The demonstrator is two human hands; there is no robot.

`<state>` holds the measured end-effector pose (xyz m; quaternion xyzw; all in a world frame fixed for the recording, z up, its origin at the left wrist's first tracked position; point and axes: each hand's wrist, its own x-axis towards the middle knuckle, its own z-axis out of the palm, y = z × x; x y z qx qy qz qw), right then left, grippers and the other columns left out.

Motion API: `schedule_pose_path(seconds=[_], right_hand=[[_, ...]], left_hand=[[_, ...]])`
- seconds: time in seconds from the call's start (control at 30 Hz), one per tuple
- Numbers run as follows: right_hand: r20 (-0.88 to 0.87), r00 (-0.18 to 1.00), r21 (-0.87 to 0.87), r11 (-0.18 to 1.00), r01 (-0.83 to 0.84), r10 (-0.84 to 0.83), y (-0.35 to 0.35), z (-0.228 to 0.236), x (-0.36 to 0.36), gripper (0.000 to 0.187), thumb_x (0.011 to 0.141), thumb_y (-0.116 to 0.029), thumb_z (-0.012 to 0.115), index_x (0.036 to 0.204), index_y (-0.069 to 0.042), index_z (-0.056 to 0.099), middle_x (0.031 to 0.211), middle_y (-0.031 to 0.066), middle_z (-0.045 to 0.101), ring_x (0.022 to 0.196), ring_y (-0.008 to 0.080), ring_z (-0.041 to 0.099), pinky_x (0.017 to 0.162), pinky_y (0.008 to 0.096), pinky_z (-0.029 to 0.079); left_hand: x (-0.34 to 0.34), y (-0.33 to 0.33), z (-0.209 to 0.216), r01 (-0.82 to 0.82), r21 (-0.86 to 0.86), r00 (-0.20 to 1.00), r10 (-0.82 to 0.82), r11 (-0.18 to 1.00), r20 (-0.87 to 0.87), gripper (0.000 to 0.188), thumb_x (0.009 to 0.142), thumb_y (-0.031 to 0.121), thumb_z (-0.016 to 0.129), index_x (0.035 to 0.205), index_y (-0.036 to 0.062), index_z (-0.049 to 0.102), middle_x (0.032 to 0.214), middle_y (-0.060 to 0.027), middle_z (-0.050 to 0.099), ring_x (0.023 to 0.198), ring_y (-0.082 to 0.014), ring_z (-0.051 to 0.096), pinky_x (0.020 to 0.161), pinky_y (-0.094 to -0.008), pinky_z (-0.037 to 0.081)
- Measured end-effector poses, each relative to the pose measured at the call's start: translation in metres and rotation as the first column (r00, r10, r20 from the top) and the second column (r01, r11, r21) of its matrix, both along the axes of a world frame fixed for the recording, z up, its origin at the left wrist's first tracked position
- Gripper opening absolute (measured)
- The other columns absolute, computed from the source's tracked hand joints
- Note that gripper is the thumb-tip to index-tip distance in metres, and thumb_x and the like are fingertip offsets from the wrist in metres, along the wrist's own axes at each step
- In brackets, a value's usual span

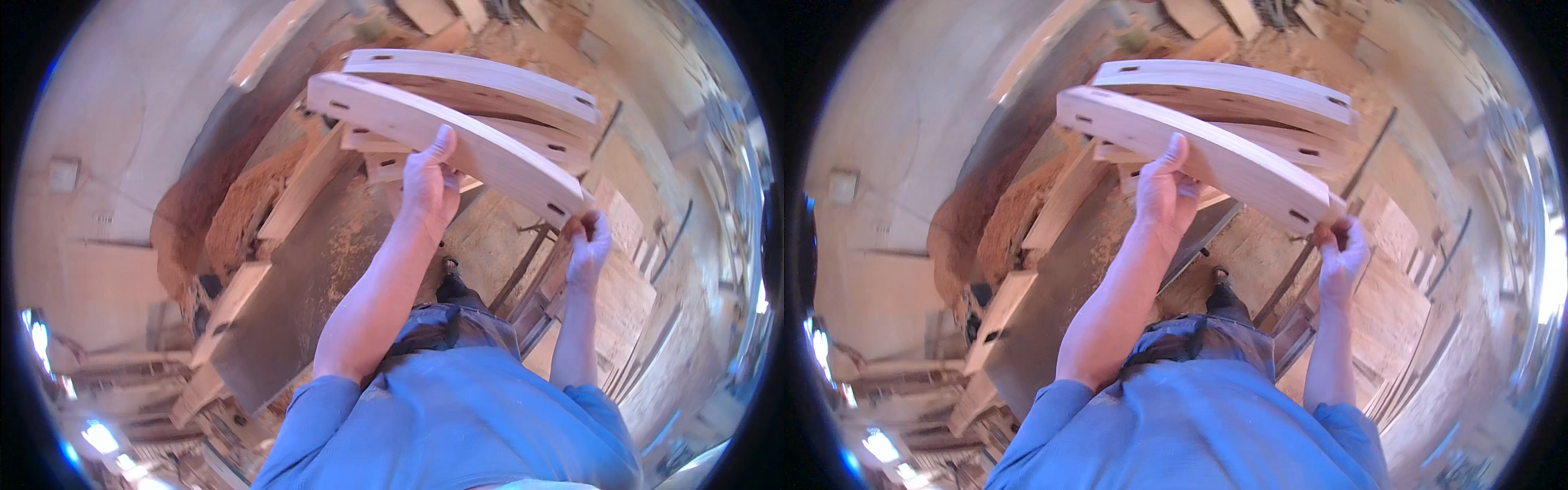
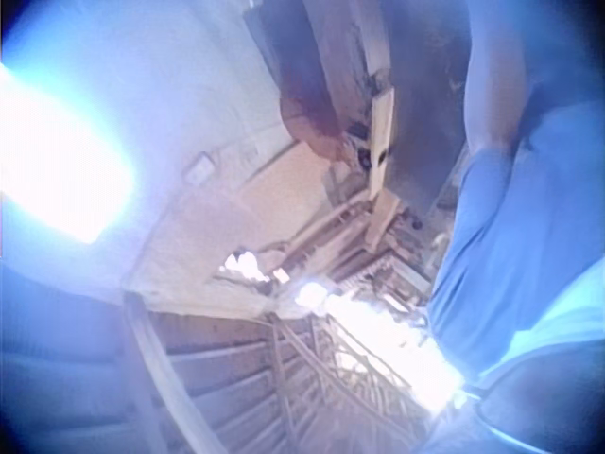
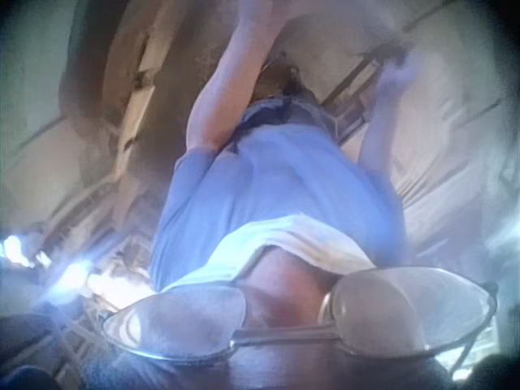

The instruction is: The person picks up curved wooden planks and guides them along a rotating routing machine bit to mill a groove into the edge before placing them into a stack.

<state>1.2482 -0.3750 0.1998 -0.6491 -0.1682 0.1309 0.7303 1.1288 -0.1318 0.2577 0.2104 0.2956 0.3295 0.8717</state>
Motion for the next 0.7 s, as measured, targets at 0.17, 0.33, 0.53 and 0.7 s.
schedule_pose_path(seconds=[0.17, 0.33, 0.53, 0.7], right_hand=[[-0.13, 0.937, -0.513, 0.787, -0.343, 0.323, 0.014, -0.052, -0.018, 0.026, 0.086, 0.0, 0.069, 0.112, 0.001, 0.067, 0.089, 0.0039, 0.069, 0.079, 0.0105, 0.063, 0.076, 0.0258, 0.053], [0.012, 0.815, -0.347, 0.767, -0.54, 0.579, 0.097, 0.01, -0.06, 0.057, 0.081, -0.007, 0.076, 0.134, 0.0, 0.058, 0.12, 0.016, 0.069, 0.112, 0.022, 0.065, 0.099, 0.0354, 0.051], [-0.002, 0.534, 0.068, 0.533, -0.843, 0.845, 0.202, 0.066, -0.126, 0.086, 0.078, -0.013, 0.081, 0.151, 0.0, 0.038, 0.141, 0.0168, 0.056, 0.127, 0.0236, 0.056, 0.111, 0.0395, 0.042], [-0.242, 0.261, 0.173, 0.306, -0.936, 0.935, 0.237, 0.056, -0.175, 0.065, 0.074, -0.003, 0.084, 0.133, 0.001, 0.056, 0.122, 0.0109, 0.066, 0.115, 0.0184, 0.062, 0.099, 0.0369, 0.052]], left_hand=[[-0.048, 0.014, 0.009, -0.069, 0.332, 0.994, 0.095, 0.941, -0.061, 0.055, 0.076, -0.002, 0.081, 0.125, 0.0047, 0.057, 0.115, -0.0054, 0.067, 0.106, -0.0191, 0.065, 0.095, -0.0355, 0.052], [-0.104, 0.031, 0.015, 0.096, 0.523, 0.936, 0.102, 0.847, -0.337, 0.069, 0.067, -0.012, 0.081, 0.129, 0.0039, 0.055, 0.119, -0.0054, 0.067, 0.109, -0.0183, 0.065, 0.094, -0.0336, 0.055], [-0.165, 0.029, 0.02, 0.146, 0.507, 0.894, 0.106, 0.849, -0.435, 0.093, 0.063, -0.001, 0.088, 0.146, 0.0012, 0.047, 0.125, -0.0082, 0.064, 0.116, -0.0193, 0.061, 0.104, -0.035, 0.049], [-0.249, 0.027, 0.022, 0.387, 0.719, 0.643, 0.389, 0.578, -0.659, 0.09, 0.066, 0.0, 0.087, 0.147, 0.0002, 0.047, 0.135, -0.0083, 0.058, 0.128, -0.0193, 0.054, 0.112, -0.0337, 0.04]])
